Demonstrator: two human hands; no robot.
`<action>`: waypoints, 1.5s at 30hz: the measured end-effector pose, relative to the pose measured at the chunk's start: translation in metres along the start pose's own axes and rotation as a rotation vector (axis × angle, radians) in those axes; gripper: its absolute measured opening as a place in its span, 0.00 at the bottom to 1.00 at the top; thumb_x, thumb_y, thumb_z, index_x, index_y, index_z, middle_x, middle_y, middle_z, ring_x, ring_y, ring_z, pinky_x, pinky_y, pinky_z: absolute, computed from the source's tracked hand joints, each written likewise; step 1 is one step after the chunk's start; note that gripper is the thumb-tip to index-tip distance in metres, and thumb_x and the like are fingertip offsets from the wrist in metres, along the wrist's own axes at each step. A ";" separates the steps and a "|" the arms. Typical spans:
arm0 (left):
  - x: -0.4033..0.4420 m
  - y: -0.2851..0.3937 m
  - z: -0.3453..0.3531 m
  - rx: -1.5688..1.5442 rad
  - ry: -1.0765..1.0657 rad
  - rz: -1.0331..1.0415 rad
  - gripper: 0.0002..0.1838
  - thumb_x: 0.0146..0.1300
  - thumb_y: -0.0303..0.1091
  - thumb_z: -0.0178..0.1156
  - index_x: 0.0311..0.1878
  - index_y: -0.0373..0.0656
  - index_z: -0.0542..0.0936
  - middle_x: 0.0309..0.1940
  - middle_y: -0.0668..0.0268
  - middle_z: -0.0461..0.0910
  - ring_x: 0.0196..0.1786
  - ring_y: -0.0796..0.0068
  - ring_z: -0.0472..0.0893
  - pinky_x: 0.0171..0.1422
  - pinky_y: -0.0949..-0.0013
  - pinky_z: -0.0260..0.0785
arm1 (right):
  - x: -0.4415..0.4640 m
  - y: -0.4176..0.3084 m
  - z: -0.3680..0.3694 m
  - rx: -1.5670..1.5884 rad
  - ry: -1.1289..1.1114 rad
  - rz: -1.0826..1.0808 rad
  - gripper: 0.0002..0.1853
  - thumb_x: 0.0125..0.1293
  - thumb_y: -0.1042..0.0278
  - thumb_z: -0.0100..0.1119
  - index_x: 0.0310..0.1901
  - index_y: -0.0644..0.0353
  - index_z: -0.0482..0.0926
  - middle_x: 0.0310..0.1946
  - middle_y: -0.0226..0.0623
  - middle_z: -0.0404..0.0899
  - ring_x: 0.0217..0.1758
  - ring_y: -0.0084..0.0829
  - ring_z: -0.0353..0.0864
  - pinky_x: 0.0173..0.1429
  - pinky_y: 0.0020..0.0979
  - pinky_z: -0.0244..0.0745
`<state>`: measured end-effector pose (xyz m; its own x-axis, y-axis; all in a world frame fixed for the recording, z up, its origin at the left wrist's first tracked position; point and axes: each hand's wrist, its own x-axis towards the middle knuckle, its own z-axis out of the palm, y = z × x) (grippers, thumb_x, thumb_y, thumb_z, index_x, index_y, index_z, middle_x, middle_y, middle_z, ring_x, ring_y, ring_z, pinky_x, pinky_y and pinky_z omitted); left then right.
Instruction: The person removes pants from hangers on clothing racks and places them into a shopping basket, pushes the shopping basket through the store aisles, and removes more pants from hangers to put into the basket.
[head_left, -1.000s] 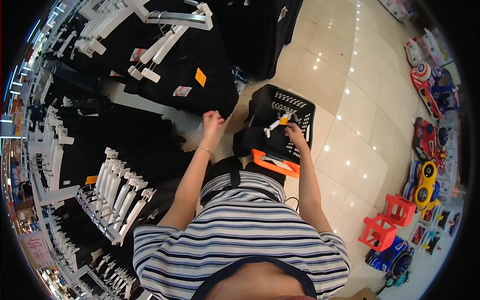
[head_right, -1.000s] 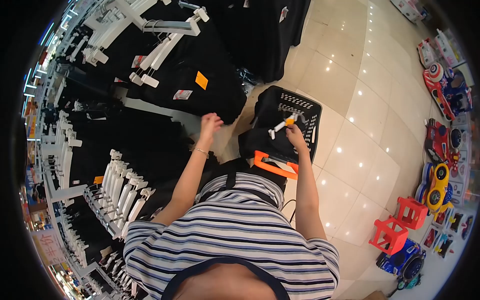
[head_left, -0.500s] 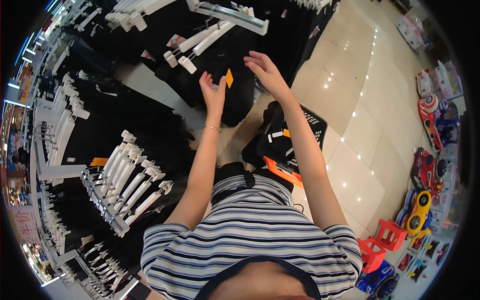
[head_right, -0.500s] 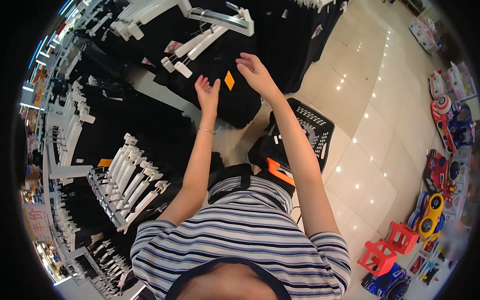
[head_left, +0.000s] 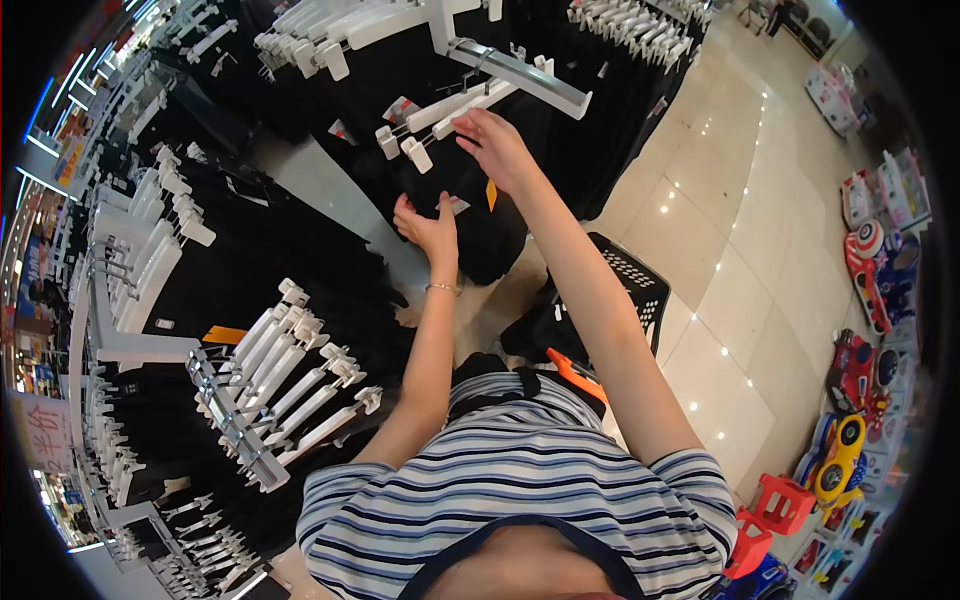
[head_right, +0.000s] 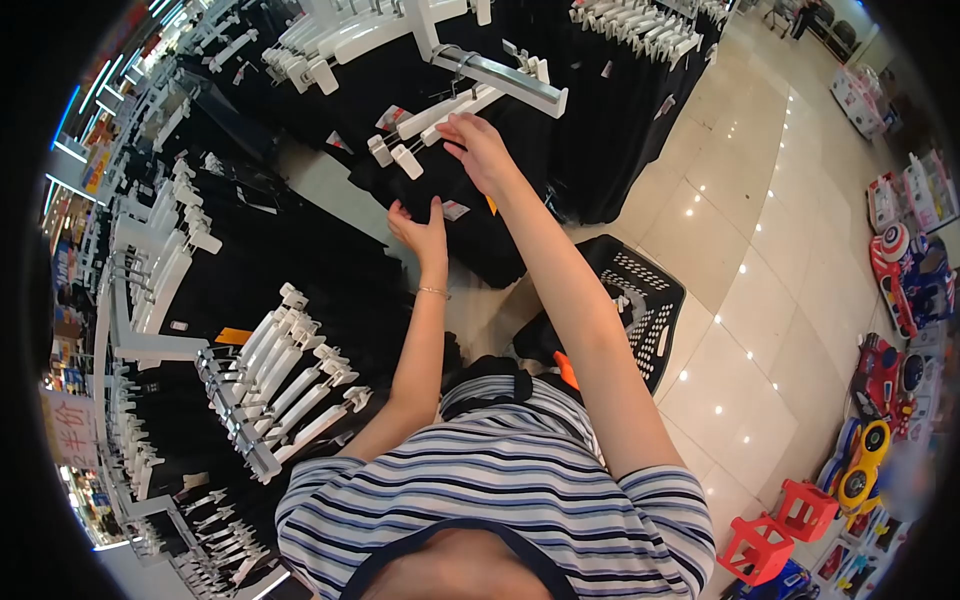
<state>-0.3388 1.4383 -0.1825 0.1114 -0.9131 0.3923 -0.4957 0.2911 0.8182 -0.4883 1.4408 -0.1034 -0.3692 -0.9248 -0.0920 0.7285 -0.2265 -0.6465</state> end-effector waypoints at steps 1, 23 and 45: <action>-0.002 -0.003 0.000 -0.002 0.008 0.029 0.34 0.45 0.38 0.69 0.53 0.37 0.64 0.45 0.51 0.65 0.51 0.54 0.64 0.55 0.57 0.56 | 0.000 -0.002 0.003 -0.021 -0.006 0.007 0.26 0.58 0.63 0.60 0.54 0.64 0.63 0.46 0.39 0.71 0.51 0.29 0.69 0.59 0.34 0.63; -0.109 -0.031 -0.002 -0.370 -0.773 -0.109 0.19 0.56 0.34 0.64 0.46 0.32 0.74 0.42 0.58 0.78 0.42 0.73 0.77 0.47 0.70 0.67 | -0.084 -0.026 -0.041 -0.043 0.206 -0.156 0.07 0.64 0.68 0.48 0.33 0.61 0.65 0.24 0.32 0.67 0.25 0.29 0.71 0.34 0.32 0.71; -0.339 0.053 0.029 -0.396 -2.125 0.069 0.16 0.60 0.40 0.53 0.38 0.34 0.74 0.32 0.48 0.77 0.37 0.52 0.78 0.41 0.59 0.69 | -0.337 -0.150 -0.107 -0.798 1.017 -0.201 0.22 0.68 0.48 0.42 0.43 0.63 0.70 0.12 0.25 0.63 0.09 0.16 0.60 0.13 0.18 0.57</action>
<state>-0.4275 1.7546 -0.2845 -0.9028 0.3210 -0.2860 -0.2677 0.1009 0.9582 -0.5350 1.8190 -0.0567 -0.9546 -0.1733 -0.2421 0.1989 0.2341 -0.9517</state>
